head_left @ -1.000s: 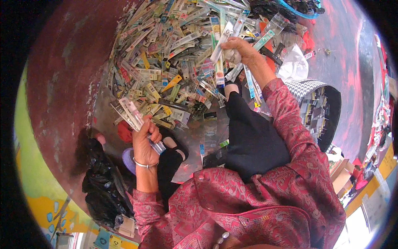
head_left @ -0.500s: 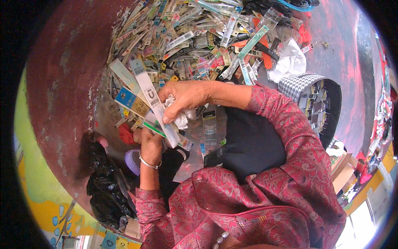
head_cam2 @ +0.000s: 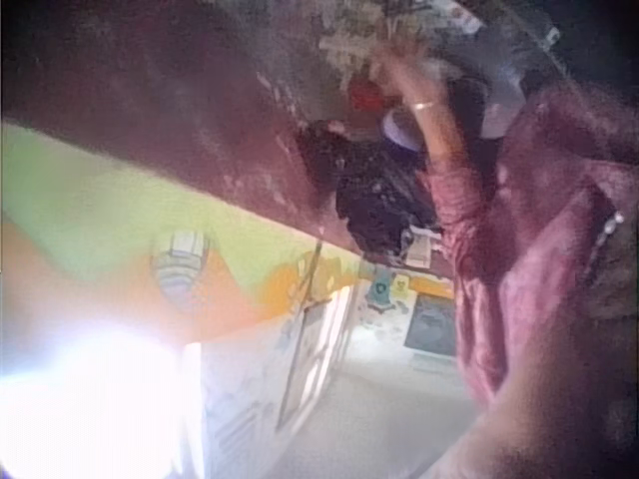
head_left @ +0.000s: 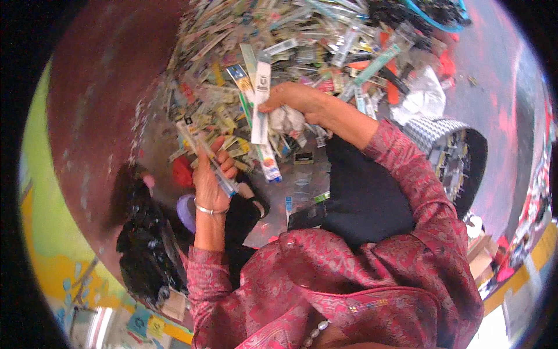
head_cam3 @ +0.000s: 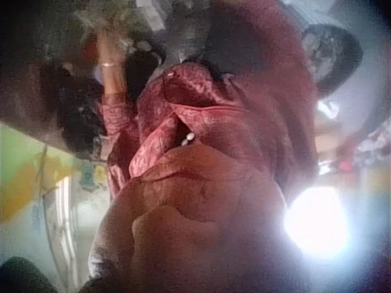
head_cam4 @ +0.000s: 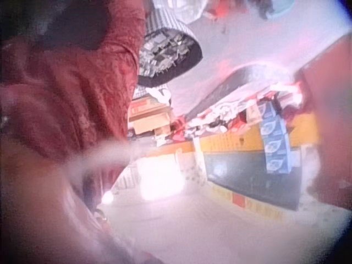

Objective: The person wipes plastic-wrapped items with a cloth dipped in a bucket of water and sorts them into different containers while sitting on the floor.

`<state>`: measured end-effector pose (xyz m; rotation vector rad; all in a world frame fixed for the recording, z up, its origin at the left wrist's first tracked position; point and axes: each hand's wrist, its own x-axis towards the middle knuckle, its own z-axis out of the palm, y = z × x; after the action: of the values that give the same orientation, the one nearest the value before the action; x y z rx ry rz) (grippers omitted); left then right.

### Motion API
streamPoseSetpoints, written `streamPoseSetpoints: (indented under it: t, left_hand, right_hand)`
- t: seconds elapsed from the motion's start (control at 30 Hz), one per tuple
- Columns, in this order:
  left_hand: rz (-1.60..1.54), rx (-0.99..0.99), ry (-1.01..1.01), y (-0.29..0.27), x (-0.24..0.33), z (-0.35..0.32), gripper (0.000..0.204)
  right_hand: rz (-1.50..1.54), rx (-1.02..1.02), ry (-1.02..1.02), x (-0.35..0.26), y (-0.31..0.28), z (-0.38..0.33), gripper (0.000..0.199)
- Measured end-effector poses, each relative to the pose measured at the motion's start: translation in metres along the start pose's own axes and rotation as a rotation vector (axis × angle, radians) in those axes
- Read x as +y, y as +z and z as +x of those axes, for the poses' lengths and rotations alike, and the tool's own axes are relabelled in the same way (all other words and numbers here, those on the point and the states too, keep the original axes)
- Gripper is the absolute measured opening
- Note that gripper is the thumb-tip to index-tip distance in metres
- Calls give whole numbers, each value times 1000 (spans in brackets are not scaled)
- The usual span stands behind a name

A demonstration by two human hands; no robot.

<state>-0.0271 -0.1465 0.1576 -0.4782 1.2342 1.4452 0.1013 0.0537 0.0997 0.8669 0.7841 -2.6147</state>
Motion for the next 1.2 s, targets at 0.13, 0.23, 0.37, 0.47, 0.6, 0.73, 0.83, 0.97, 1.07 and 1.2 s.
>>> streamPoseSetpoints:
  t: [0.13, 0.23, 0.37, 0.47, 0.6, 0.73, 0.83, 0.97, 1.07, 1.2]
  left_hand:
    - [-51, -148, 26, 12, 0, -1, 63]
    - [136, -88, 140, 12, -7, -5, 51]
    - [468, -73, 90, 26, -15, -18, 48]
    - [407, -9, 16, 25, -16, -10, 45]
    - [342, 34, -83, 9, -24, -6, 45]
    - [292, 44, -39, -2, -28, -3, 49]
    - [358, 39, -12, 14, -23, -1, 45]
    - [545, 78, 97, 7, -18, -1, 32]
    - [304, 83, -4, 5, -5, -4, 25]
    - [-57, -123, -91, 1, 16, -12, 21]
  right_hand:
    - [-181, -55, -80, 18, 14, 13, 27]
    - [-269, -60, -123, 22, 40, 8, 28]
    - [-740, -66, -168, 26, 59, 11, 35]
    - [-705, -185, -200, 29, 56, 10, 36]
    - [-1067, -254, -312, 27, 63, -5, 36]
    - [-977, -169, -367, 30, 68, -9, 36]
    - [-784, -264, -389, 36, 51, -4, 45]
    - [-719, -190, -422, 19, 21, -26, 57]
    - [-676, 167, -493, 6, -51, -57, 45]
    - [-920, 1045, -366, 62, -188, -87, 33]
